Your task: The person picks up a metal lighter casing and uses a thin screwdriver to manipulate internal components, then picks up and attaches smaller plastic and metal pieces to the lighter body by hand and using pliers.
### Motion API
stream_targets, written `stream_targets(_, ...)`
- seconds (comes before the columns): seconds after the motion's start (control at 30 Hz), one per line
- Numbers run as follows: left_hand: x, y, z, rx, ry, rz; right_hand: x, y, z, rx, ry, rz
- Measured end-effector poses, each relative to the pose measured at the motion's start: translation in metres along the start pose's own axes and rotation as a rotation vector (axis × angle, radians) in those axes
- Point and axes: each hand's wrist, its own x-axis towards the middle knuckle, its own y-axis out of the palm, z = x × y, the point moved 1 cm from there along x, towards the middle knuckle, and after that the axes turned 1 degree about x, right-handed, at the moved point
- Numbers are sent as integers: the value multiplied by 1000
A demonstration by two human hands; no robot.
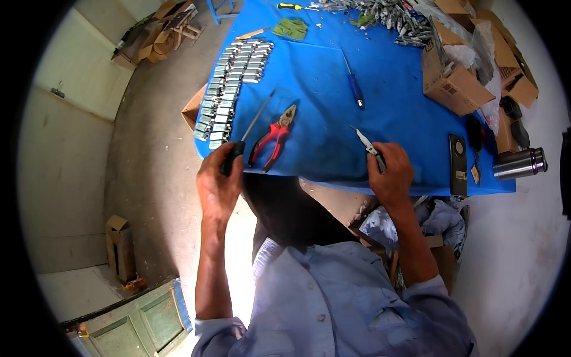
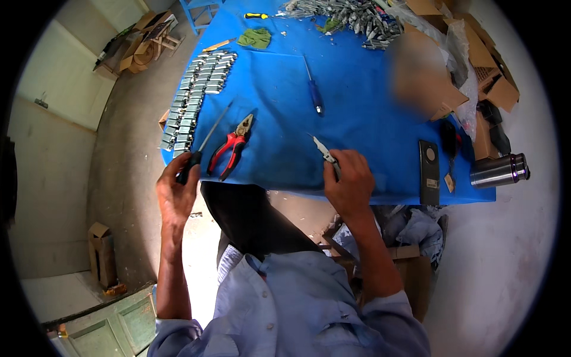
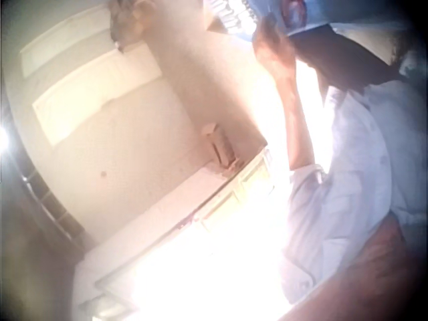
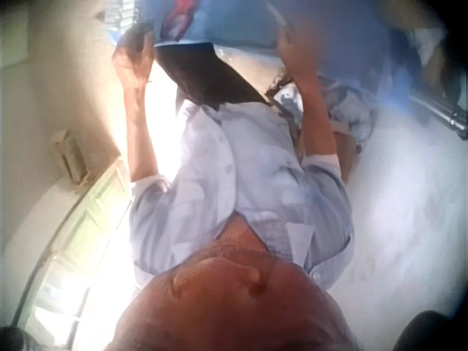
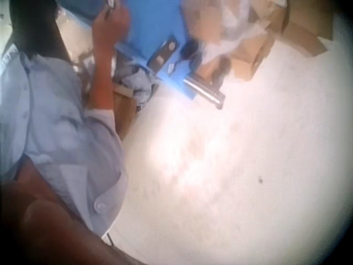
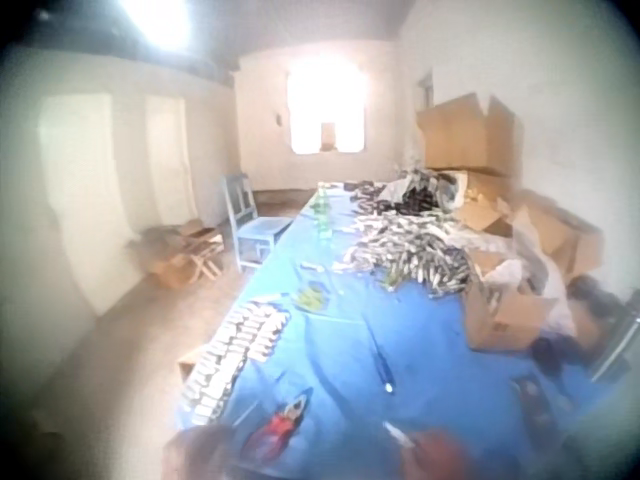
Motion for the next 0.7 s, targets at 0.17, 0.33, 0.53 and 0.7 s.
stream_targets(0.17, 7, 11, 2, 179, 47, 21, -2, 4, -2, 15, -28, -71)
stream_targets(0.33, 4, 8, 3, 220, 58, 55, -5, 8, -4, 0, -37, -116)
stream_targets(0.53, -22, -6, -5, 252, 179, -134, -8, 8, -9, -3, -41, -158)
stream_targets(0.7, -79, -47, 6, 275, -30, -211, -13, 6, -13, 95, -40, -208)
